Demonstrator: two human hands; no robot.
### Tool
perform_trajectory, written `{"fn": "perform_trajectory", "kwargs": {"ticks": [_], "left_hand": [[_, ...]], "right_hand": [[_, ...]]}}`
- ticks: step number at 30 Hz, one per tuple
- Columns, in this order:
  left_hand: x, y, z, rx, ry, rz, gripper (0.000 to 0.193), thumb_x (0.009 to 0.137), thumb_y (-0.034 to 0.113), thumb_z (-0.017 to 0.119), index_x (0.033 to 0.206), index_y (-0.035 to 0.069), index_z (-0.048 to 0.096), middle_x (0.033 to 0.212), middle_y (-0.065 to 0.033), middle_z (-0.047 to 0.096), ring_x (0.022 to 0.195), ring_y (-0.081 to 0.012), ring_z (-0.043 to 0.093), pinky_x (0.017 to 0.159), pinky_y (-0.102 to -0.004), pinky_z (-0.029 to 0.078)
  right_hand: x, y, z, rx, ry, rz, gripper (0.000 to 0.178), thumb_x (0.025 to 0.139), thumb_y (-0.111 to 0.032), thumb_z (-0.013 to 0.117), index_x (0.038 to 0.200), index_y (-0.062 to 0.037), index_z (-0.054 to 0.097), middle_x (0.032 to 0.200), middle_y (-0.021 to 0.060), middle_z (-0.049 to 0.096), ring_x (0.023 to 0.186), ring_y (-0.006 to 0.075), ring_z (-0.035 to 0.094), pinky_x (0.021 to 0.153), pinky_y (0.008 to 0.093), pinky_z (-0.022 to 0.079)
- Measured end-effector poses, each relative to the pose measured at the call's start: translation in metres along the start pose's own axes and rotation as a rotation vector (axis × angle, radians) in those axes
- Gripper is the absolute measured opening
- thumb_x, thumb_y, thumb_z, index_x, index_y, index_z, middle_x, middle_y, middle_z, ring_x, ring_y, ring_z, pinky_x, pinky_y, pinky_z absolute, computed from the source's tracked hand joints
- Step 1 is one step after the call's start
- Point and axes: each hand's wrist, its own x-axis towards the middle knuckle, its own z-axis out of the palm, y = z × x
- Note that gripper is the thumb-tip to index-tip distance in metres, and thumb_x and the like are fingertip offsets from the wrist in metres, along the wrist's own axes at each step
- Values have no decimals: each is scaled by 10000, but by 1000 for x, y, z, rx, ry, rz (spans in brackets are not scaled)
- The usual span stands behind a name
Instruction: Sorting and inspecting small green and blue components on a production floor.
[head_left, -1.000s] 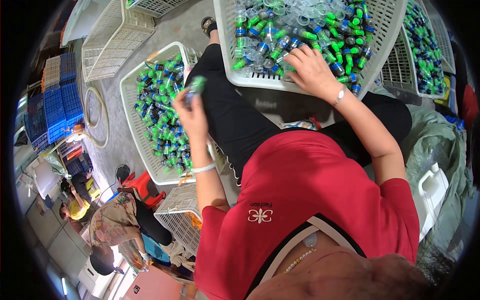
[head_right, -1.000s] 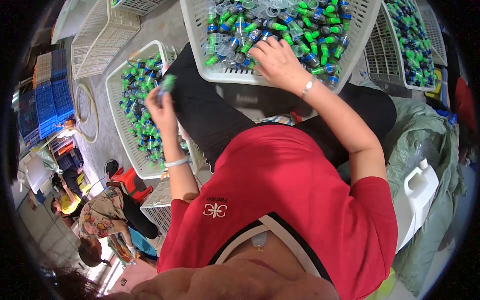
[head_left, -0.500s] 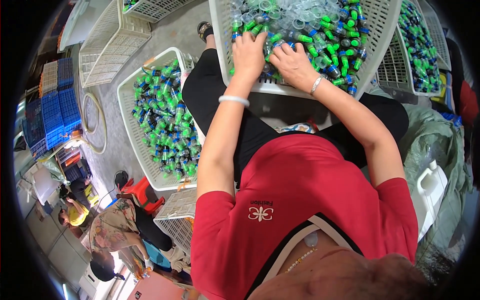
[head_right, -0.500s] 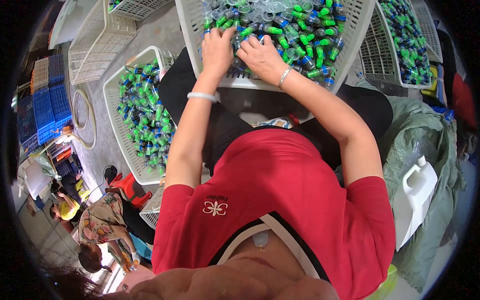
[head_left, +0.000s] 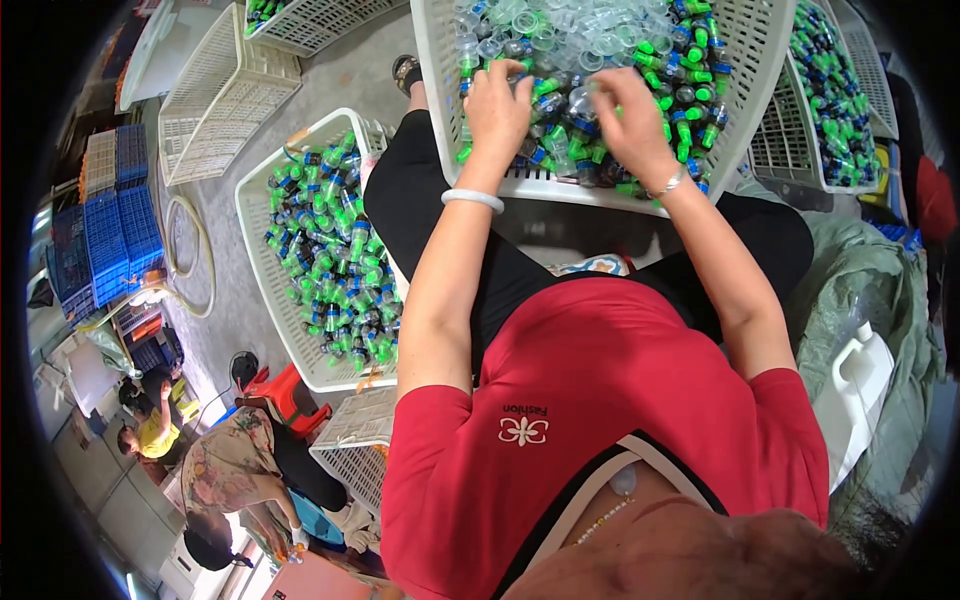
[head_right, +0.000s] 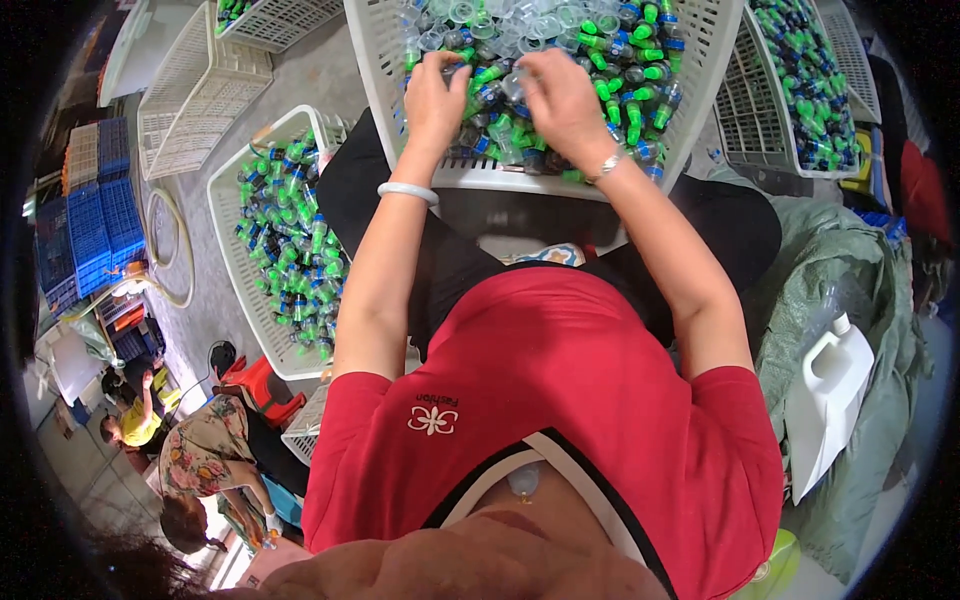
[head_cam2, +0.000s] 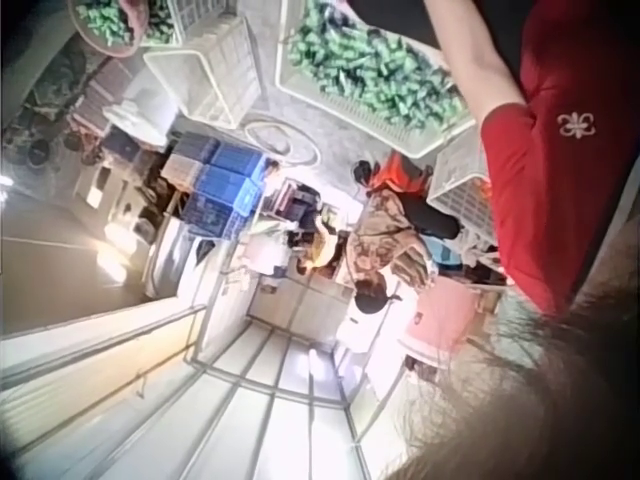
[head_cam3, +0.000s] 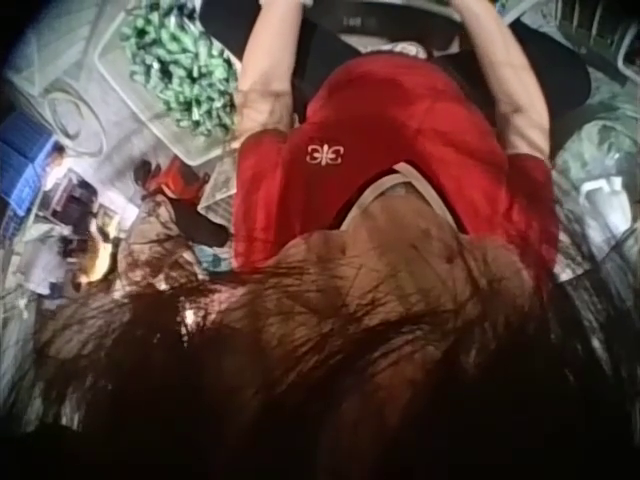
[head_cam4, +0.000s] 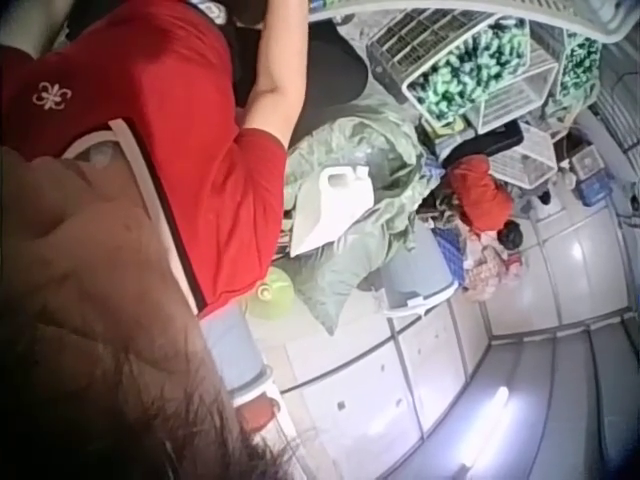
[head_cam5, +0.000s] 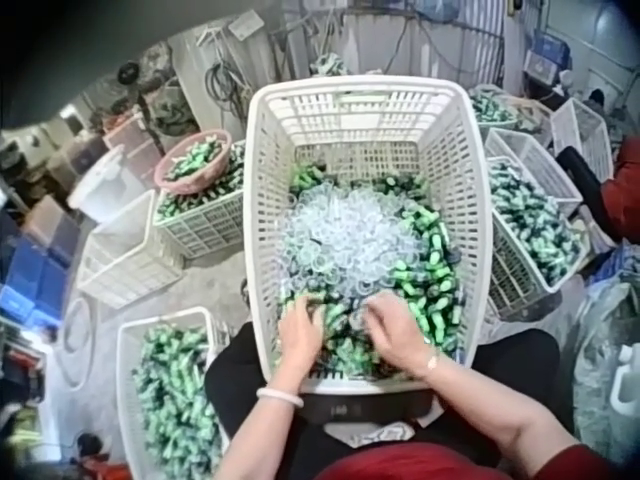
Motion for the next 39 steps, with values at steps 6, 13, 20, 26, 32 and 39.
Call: {"fn": "perform_trajectory", "kwargs": {"ticks": [6,13,20,26,32,39], "left_hand": [[-4,-1,-8,-358,65,-85,329,840,159,612,1147,62,546,1013,-153,604,889,-347,566,857,-416,431],[-4,0,-12,-518,-26,11,340,891,184,585,1190,44,502,929,-100,582,798,-217,548,749,-329,455],[-42,44,-47,-1222,-506,-264,270,995,229,455,1202,57,472,878,-39,525,714,-101,466,691,-240,418],[-54,51,-65,-1124,-603,-265,281,999,250,449,1187,41,452,865,-49,538,681,-94,484,629,-239,424],[-68,61,-76,-888,-378,188,290,959,177,528,1197,30,450,910,-88,537,731,-183,532,659,-318,461],[-84,57,-84,-625,-328,298,362,899,90,601,1221,17,452,1041,-170,529,850,-262,565,711,-359,475]], "right_hand": [[14,17,-24,656,145,419,185,918,-133,596,1083,-56,562,887,-11,580,727,87,540,633,220,450],[15,20,-9,710,121,503,172,933,-156,585,1072,-59,557,873,-26,581,700,54,518,618,210,451],[3,-6,-29,620,-109,352,181,931,-149,579,1067,-36,539,870,21,587,727,92,555,616,253,460],[-5,-29,-66,263,-452,95,233,913,-161,599,1090,-26,532,898,83,587,735,179,594,645,307,471],[-8,-38,-71,196,-411,-136,338,885,-151,627,1172,-18,505,948,93,599,710,141,572,621,273,459],[-21,-49,-69,491,-577,212,330,921,-203,587,1172,-11,496,891,90,589,666,143,565,587,282,453]]}}
